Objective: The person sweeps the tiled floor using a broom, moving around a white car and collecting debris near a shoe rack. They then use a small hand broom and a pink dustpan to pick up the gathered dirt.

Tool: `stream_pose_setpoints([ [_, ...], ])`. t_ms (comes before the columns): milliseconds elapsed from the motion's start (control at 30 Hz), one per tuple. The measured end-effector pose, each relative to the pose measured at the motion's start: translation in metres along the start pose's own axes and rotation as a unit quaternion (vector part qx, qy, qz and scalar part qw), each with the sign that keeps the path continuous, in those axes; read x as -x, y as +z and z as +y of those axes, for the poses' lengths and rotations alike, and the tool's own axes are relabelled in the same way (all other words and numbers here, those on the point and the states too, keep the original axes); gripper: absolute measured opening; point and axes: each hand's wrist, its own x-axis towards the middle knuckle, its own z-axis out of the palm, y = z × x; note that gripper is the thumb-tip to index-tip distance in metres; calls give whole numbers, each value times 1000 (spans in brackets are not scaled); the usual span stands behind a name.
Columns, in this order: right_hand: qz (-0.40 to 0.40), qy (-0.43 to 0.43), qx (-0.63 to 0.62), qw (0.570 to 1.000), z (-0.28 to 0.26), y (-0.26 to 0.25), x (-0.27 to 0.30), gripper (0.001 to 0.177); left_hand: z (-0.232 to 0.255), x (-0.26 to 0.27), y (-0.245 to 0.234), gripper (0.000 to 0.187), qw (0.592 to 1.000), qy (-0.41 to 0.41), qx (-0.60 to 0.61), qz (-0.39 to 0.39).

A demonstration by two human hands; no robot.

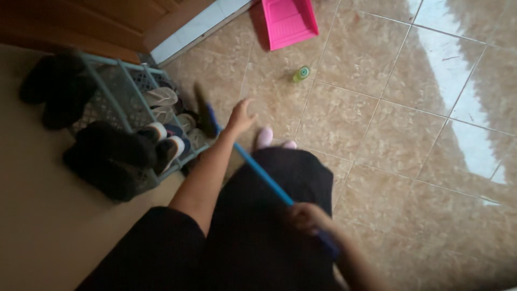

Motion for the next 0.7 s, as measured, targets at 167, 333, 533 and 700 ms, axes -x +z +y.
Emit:
stream_pose_setpoints([
  [167,159,-36,32,986,-9,13,-64,33,-36,-47,86,73,998,3,-35,-51],
  [333,257,-81,126,955,-68,-19,-165,31,-68,-123,196,76,995,9,-50,-91],
  [533,298,-222,174,912,-103,-94,-198,35,-73,-207,295,62,990,6,-65,-128],
  [700,340,-160,62,925,-106,-148,-114,40,-100,-277,358,55,982,39,-142,-120],
])
